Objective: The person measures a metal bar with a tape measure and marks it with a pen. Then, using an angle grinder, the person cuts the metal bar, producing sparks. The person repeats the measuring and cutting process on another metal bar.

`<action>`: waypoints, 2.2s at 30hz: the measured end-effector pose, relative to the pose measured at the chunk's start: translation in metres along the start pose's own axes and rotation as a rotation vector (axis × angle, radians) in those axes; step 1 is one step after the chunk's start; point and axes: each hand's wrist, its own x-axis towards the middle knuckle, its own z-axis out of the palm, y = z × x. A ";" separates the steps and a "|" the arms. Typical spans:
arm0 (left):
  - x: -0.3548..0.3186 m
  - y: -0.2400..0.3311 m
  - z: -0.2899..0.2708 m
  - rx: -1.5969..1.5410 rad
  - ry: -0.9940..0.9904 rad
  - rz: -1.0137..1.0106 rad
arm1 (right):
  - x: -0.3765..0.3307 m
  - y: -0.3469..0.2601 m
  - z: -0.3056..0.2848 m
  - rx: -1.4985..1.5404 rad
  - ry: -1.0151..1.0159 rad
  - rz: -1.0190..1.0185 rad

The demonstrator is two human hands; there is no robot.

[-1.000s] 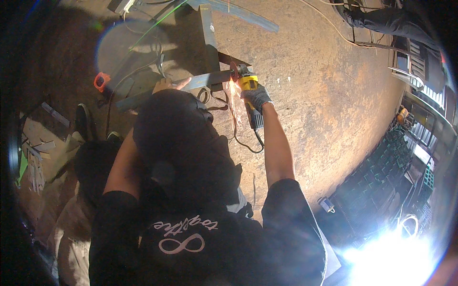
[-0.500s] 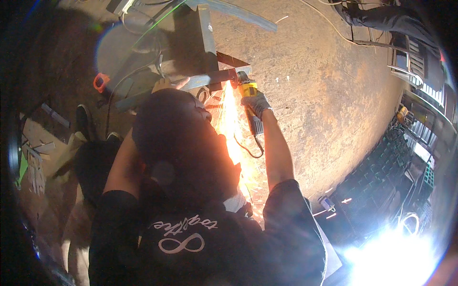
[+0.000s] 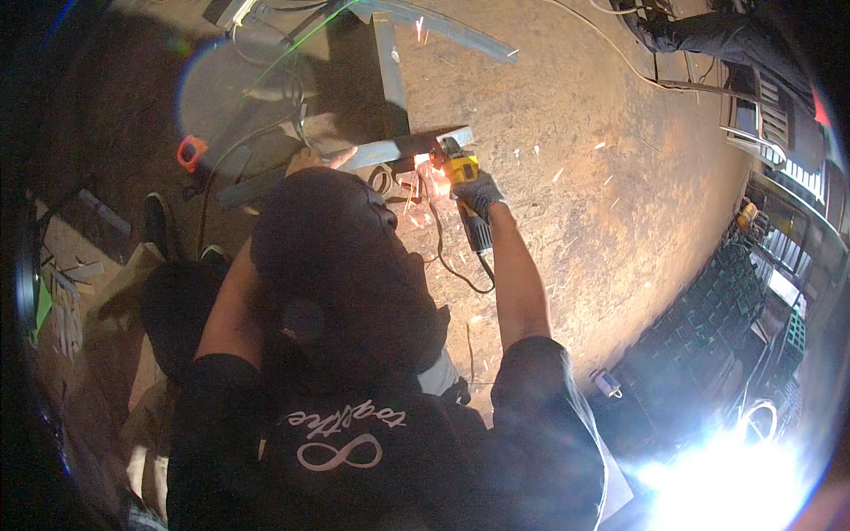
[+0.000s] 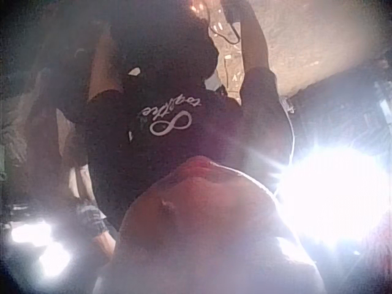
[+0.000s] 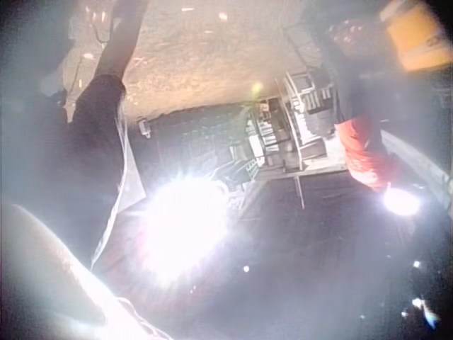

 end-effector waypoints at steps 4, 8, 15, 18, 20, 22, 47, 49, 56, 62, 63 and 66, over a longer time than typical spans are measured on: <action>-0.010 0.006 0.011 -0.009 0.273 0.005 | -0.007 0.013 0.008 0.030 0.002 0.013; -0.002 0.006 -0.017 -0.049 -0.053 -0.011 | -0.017 0.037 0.009 0.133 0.013 -0.039; -0.008 0.010 0.000 0.057 0.274 -0.059 | -0.045 0.085 0.023 0.856 -0.137 0.110; -0.001 -0.019 0.021 0.049 -0.033 -0.161 | -0.056 0.074 0.038 1.038 -0.114 0.075; -0.002 -0.024 0.014 -0.016 -0.039 -0.192 | -0.052 0.075 0.044 1.188 -0.156 0.049; -0.003 -0.022 0.000 -0.086 -0.037 -0.226 | -0.048 0.080 0.046 1.270 -0.152 -0.002; -0.052 -0.051 -0.018 -0.633 -0.139 -0.584 | 0.072 0.132 0.006 1.474 -0.079 -0.008; -0.047 -0.058 -0.006 -0.636 -0.132 -0.554 | 0.071 0.139 0.012 1.430 0.064 0.102; -0.038 -0.067 0.015 -0.576 -0.168 -0.582 | 0.047 0.128 0.031 0.691 0.782 0.109; -0.040 -0.052 -0.026 -0.516 -0.126 -0.591 | 0.027 0.110 0.038 0.105 0.874 0.152; -0.031 -0.044 -0.032 -0.512 -0.096 -0.560 | 0.031 0.124 0.037 0.110 0.920 0.132; -0.043 -0.049 -0.053 -0.506 0.098 -0.562 | 0.029 0.093 0.048 -0.012 0.820 0.239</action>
